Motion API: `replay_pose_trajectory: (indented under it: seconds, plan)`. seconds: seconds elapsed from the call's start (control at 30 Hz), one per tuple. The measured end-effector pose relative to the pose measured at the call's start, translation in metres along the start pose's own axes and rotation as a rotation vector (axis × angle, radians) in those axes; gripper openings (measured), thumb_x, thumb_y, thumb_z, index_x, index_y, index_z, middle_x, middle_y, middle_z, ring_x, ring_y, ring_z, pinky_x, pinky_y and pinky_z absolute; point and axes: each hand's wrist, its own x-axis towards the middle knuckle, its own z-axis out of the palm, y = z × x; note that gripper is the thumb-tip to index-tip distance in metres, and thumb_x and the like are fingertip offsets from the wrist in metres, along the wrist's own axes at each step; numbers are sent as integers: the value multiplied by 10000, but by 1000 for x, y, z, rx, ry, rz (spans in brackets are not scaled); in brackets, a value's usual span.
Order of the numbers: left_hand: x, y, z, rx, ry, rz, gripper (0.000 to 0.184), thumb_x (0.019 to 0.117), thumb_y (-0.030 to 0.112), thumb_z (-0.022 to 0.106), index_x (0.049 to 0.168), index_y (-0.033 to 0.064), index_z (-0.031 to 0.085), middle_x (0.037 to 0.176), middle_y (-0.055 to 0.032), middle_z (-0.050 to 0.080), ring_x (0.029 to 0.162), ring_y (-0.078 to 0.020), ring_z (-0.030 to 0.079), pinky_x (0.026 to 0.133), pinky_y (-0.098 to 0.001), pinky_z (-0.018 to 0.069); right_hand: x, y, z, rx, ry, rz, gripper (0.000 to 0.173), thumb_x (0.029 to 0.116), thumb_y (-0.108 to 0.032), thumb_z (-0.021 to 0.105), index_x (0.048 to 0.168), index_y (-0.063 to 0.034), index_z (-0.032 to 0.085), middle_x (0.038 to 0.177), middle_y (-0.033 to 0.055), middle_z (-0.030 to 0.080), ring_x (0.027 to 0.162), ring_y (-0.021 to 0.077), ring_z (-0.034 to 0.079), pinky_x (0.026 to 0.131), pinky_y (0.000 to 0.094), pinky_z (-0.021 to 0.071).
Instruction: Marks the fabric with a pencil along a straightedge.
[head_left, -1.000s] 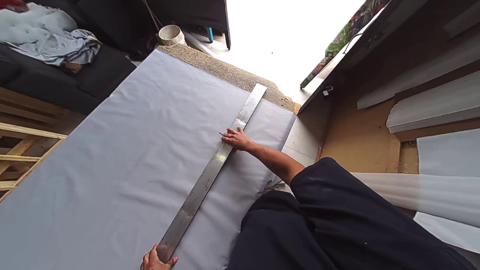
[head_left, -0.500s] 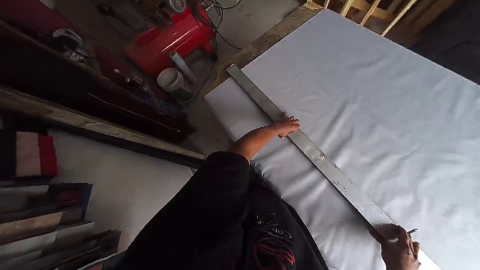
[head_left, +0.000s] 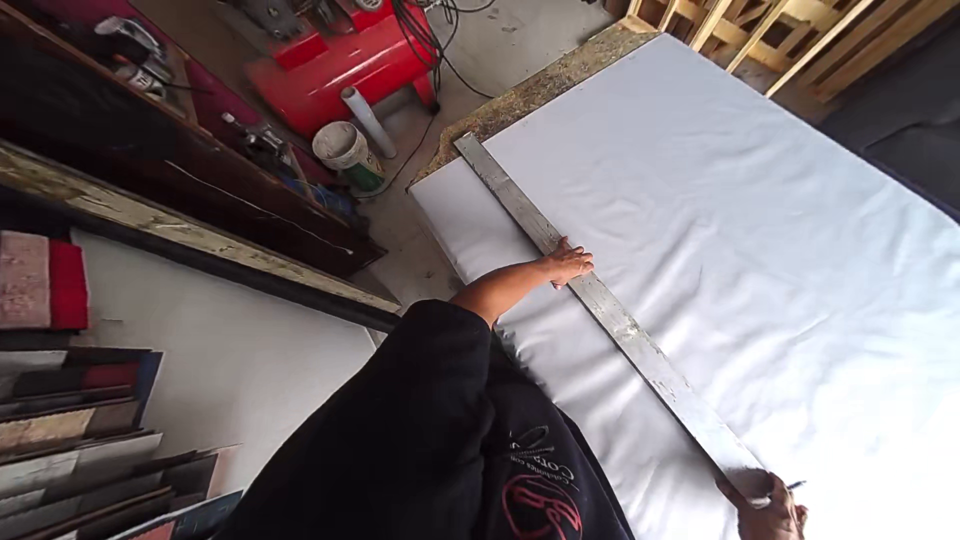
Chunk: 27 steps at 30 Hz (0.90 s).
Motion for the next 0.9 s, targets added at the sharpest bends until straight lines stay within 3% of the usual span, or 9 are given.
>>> replay_pose_trajectory:
  seconds: [0.17, 0.23, 0.3, 0.43, 0.6, 0.67, 0.73, 0.77, 0.9]
  plan:
    - [-4, -17, -30, -3, -88, -87, 958, 721, 498, 902, 1489, 89, 500, 1518, -161, 484, 1452, -441, 370, 1080, -864, 175, -2, -28, -35, 101, -134, -103, 1047, 727, -99, 901, 1572, 53, 301, 1555, 368, 359, 1424, 537, 389, 1166, 657, 329]
    - [-3, -30, -42, 10, -101, -181, 807, 760, 444, 882, 1411, 79, 575, 1476, -159, 531, 1422, -455, 408, 1024, -863, 268, -6, -67, -39, 285, -42, -189, 653, 916, -89, 726, 1470, 99, 435, 1435, 326, 530, 1325, 442, 538, 1131, 565, 408]
    - [2, -39, -48, 4, -144, -219, 730, 766, 381, 890, 1358, 64, 606, 1439, -182, 558, 1375, -470, 457, 936, -817, 393, -4, -126, -21, 478, 91, -232, 362, 1069, -180, 528, 1281, 104, 607, 1144, 251, 717, 1057, 317, 713, 978, 480, 544]
    - [16, -36, -51, 101, -213, -100, 688, 746, 279, 899, 1326, 48, 610, 1357, -193, 608, 1268, -445, 565, 881, -676, 525, 0, -267, 43, 728, -26, -414, 398, 1082, -243, 453, 1190, 55, 694, 909, 121, 736, 755, 111, 690, 731, 304, 582]
    - [24, -40, -56, 113, -287, -36, 714, 745, 290, 905, 1345, 52, 600, 1340, -186, 624, 1298, -434, 542, 953, -611, 524, 1, -450, 149, 709, -183, -609, 233, 983, -200, 631, 1064, -47, 786, 875, 88, 775, 740, 180, 745, 724, 417, 628]
    - [26, -45, -58, 73, -288, -44, 724, 715, 268, 928, 1335, 63, 617, 1328, -175, 634, 1310, -429, 535, 960, -600, 535, 0, -527, 175, 633, -140, -658, 231, 900, -156, 674, 977, 49, 750, 885, 213, 744, 825, 342, 743, 775, 535, 583]
    - [29, -50, -59, 89, -317, -20, 748, 713, 294, 928, 1350, 69, 606, 1324, -157, 645, 1296, -391, 550, 1060, -545, 481, 7, -608, 180, 472, -469, -598, 417, 998, -180, 616, 1332, 71, 622, 1282, 304, 647, 1247, 428, 602, 1108, 546, 413]
    - [32, -51, -58, 104, -334, 4, 748, 727, 314, 915, 1362, 75, 599, 1327, -145, 648, 1280, -363, 566, 1113, -513, 436, 20, -652, 192, 398, -509, -636, 418, 1052, -211, 535, 1417, -17, 601, 1318, 239, 663, 1264, 387, 615, 1111, 511, 441]
    - [38, -55, -65, 139, -404, 54, 652, 814, 336, 841, 1357, 64, 602, 1334, -142, 644, 1212, -318, 609, 1134, -498, 390, 46, -796, 266, 451, -105, -912, 349, 1027, -88, 489, 1303, -18, 689, 1021, 180, 766, 962, 378, 741, 810, 513, 595]
